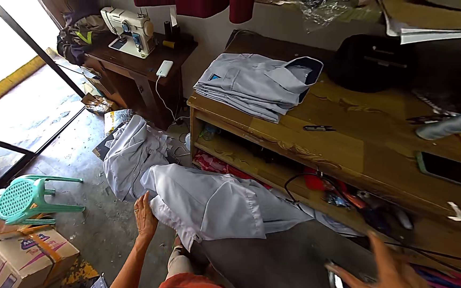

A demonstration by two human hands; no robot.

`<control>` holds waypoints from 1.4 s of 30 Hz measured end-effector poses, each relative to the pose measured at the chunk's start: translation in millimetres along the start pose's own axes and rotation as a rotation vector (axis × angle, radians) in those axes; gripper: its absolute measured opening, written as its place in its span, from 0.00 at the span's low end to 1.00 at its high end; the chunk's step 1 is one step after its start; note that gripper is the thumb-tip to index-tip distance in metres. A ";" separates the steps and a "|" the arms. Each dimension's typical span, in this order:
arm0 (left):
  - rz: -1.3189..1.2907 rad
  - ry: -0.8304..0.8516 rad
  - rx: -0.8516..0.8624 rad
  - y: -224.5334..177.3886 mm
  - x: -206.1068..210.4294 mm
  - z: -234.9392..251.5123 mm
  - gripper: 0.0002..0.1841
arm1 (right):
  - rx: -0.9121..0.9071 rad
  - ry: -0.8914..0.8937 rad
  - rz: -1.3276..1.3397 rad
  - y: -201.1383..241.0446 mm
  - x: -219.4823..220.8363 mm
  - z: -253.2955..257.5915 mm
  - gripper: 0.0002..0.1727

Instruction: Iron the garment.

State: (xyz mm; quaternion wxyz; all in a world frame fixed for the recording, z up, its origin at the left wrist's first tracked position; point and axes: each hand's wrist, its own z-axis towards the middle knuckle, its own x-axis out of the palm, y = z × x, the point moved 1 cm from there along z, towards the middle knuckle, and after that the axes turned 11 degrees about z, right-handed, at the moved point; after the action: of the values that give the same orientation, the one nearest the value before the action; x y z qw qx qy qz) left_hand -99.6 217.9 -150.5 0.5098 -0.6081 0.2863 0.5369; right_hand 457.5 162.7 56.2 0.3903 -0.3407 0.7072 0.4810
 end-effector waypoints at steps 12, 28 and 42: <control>-0.102 -0.107 0.320 -50.0 -68.7 -20.0 0.18 | -0.475 0.095 0.147 76.6 113.2 184.9 0.11; -0.492 0.314 0.612 -198.5 -53.7 -37.0 0.16 | -0.771 0.200 0.293 137.6 175.5 107.5 0.26; 0.055 0.094 0.444 -110.6 -7.5 65.4 0.29 | -0.409 0.033 -0.034 23.9 69.3 65.7 0.34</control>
State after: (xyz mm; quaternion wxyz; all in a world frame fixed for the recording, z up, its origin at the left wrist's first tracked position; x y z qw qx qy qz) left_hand -26.1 312.1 -102.6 0.6022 -0.4973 0.4374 0.4457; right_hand 419.6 224.8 -10.2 0.3091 -0.4326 0.5953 0.6025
